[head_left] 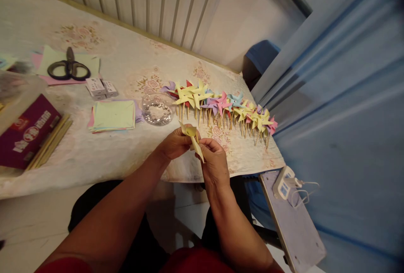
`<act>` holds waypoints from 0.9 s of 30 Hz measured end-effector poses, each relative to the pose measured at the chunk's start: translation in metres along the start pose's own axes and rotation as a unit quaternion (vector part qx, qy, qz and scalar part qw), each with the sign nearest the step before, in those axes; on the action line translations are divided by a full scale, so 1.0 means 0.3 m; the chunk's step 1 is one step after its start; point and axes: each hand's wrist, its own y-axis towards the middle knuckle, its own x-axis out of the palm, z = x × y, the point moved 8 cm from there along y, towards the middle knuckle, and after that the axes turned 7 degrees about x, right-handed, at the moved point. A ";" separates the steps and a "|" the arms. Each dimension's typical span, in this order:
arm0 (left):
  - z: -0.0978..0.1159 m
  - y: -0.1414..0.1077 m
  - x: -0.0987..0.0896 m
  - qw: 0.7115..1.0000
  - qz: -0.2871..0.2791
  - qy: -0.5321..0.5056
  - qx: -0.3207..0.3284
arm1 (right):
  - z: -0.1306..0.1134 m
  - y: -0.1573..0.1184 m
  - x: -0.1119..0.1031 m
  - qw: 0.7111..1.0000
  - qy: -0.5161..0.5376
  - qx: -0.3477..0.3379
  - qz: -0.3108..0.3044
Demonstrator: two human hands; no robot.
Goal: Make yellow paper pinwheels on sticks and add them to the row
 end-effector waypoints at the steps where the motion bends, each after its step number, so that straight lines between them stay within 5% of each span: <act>1: -0.001 0.000 -0.002 1.000 0.002 0.001 -0.001 | 0.000 0.000 0.000 1.000 -0.001 0.001 0.002; 27: -0.010 -0.001 -0.012 1.000 0.026 0.006 -0.016 | 0.008 0.011 -0.010 1.000 -0.012 -0.001 0.002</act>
